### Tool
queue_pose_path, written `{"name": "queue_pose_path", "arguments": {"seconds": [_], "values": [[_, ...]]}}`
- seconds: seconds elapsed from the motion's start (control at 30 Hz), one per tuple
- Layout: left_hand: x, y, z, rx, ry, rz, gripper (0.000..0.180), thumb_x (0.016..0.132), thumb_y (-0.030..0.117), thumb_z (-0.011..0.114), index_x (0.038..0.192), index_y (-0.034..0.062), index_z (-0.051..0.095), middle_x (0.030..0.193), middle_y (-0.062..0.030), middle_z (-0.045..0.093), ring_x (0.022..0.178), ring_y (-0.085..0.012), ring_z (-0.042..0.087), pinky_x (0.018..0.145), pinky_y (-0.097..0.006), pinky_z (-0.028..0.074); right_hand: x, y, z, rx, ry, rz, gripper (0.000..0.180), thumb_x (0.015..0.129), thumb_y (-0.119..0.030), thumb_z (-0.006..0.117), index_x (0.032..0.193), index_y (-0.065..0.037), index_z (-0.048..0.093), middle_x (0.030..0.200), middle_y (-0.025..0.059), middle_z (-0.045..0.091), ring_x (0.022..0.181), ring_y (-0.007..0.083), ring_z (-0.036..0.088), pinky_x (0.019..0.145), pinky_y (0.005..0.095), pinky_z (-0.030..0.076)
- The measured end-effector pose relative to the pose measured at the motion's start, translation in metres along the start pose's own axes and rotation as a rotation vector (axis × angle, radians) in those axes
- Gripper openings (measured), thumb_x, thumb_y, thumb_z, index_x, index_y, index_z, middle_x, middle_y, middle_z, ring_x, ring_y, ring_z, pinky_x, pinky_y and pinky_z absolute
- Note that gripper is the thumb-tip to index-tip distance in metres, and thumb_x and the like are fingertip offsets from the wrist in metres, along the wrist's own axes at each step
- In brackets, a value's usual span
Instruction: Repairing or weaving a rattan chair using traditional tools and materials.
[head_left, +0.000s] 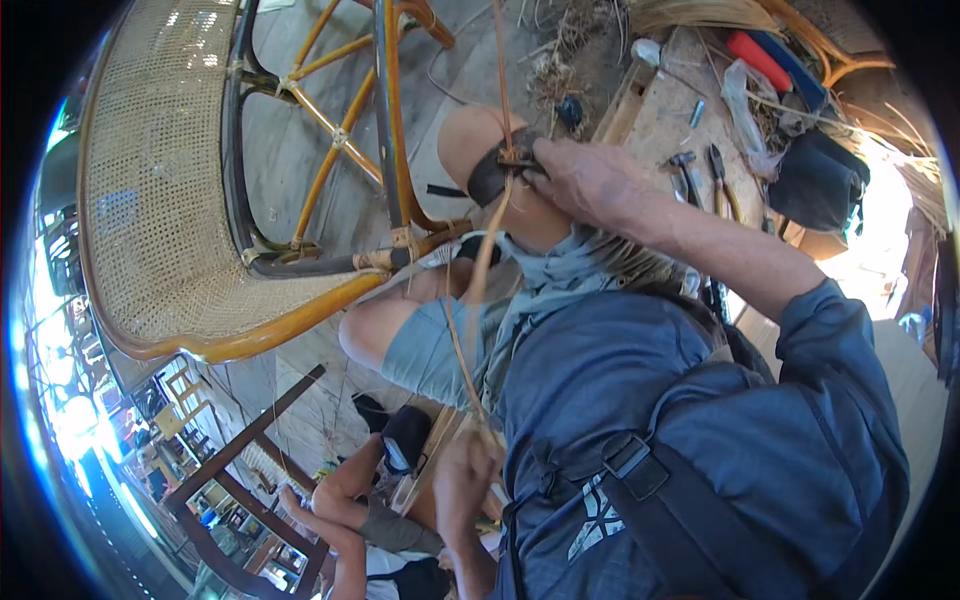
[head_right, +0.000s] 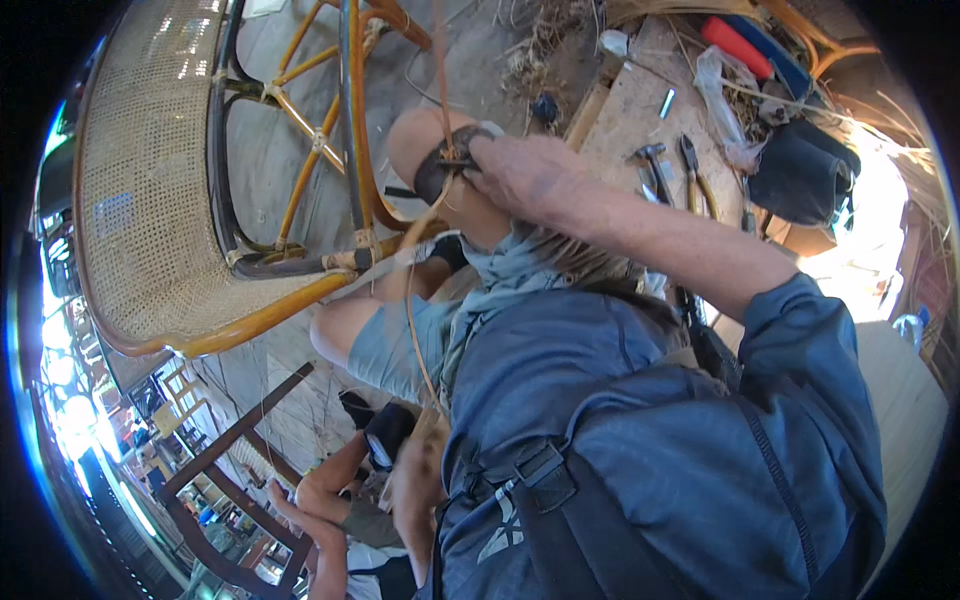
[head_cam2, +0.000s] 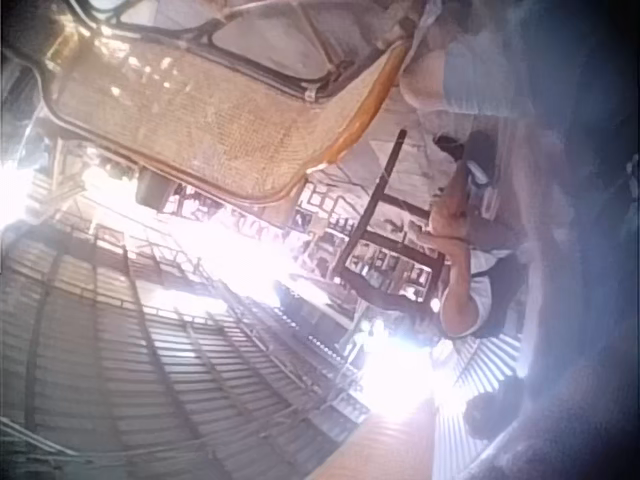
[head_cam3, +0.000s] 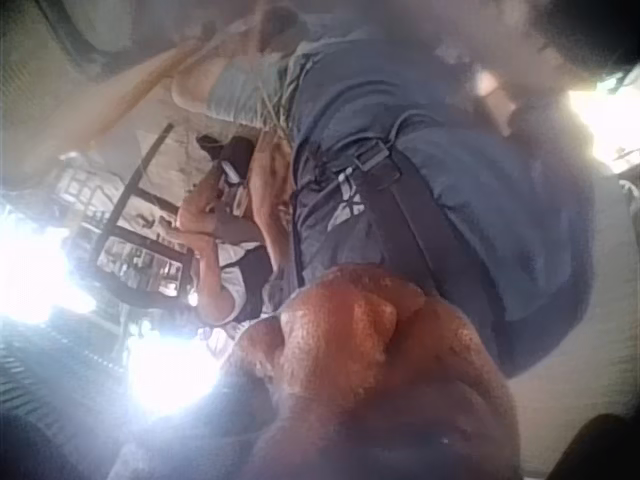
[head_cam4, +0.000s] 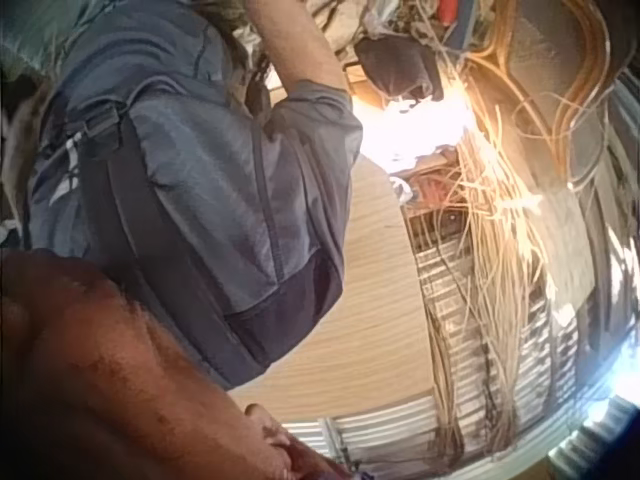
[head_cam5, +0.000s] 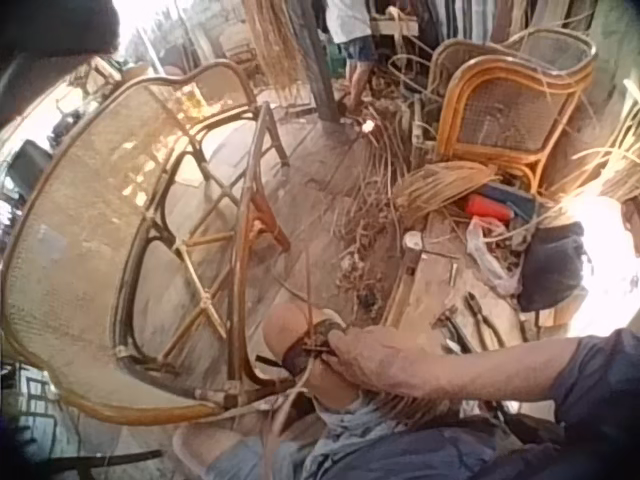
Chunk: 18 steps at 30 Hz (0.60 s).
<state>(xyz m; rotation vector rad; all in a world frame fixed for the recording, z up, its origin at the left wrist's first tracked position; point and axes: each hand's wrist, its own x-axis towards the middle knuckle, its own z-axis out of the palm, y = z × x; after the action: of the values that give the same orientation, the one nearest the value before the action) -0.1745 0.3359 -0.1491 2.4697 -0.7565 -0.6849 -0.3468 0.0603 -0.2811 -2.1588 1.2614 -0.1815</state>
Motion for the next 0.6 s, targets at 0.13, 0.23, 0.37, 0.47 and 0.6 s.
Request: {"name": "queue_pose_path", "arguments": {"seconds": [0.13, 0.23, 0.37, 0.47, 0.6], "values": [[0.068, 0.035, 0.059, 0.201, -0.221, 0.531, 0.034, 0.079, 0.019, 0.061, 0.104, -0.0018, 0.053, 0.097, -0.0190, 0.056, 0.093, -0.0349, 0.053, 0.082, -0.039, 0.041, -0.004, -0.005, -0.001, -0.033, -0.023, 0.000, 0.025, 0.086, -0.029, 0.051, 0.092, -0.004, 0.050, 0.081, 0.0186, 0.061, 0.078, 0.0386, 0.059, 0.067, 0.0452, 0.047], [0.087, 0.080, 0.068, 0.106, -0.304, 0.665, 0.039, 0.076, 0.017, 0.065, 0.108, -0.0005, 0.052, 0.106, -0.0167, 0.056, 0.099, -0.0314, 0.052, 0.085, -0.038, 0.040, 0.001, -0.001, 0.001, -0.011, -0.013, -0.055, 0.025, 0.086, -0.029, 0.051, 0.092, -0.004, 0.050, 0.079, 0.0191, 0.060, 0.076, 0.0390, 0.059, 0.064, 0.0450, 0.047], [0.079, 0.081, 0.048, -0.474, -1.049, 0.388, 0.069, 0.078, 0.056, 0.050, 0.116, -0.0022, 0.048, 0.112, -0.0144, 0.055, 0.104, -0.0266, 0.053, 0.085, -0.036, 0.040, 0.001, 0.010, -0.008, -0.007, 0.014, -0.023, 0.024, 0.085, -0.028, 0.052, 0.090, -0.004, 0.050, 0.077, 0.0198, 0.059, 0.075, 0.0385, 0.059, 0.062, 0.0437, 0.047], [0.104, 0.048, 0.063, -0.842, -1.229, 0.036, 0.094, 0.075, 0.076, 0.031, 0.118, -0.0060, 0.045, 0.111, -0.0156, 0.056, 0.103, -0.0254, 0.055, 0.084, -0.034, 0.042, 0.001, 0.017, -0.003, -0.060, 0.036, -0.029, 0.023, 0.085, -0.027, 0.052, 0.088, -0.004, 0.050, 0.078, 0.0202, 0.059, 0.076, 0.0380, 0.058, 0.064, 0.0434, 0.047], [0.160, 0.059, 0.110, -0.759, -1.107, -0.267, 0.082, 0.080, 0.072, 0.028, 0.107, -0.0025, 0.051, 0.096, -0.0146, 0.061, 0.084, -0.0234, 0.063, 0.066, -0.028, 0.049, 0.003, 0.002, 0.005, -0.088, 0.051, -0.126, 0.020, 0.086, -0.024, 0.051, 0.088, -0.004, 0.050, 0.077, 0.0184, 0.060, 0.074, 0.0347, 0.060, 0.062, 0.0401, 0.048]]}}
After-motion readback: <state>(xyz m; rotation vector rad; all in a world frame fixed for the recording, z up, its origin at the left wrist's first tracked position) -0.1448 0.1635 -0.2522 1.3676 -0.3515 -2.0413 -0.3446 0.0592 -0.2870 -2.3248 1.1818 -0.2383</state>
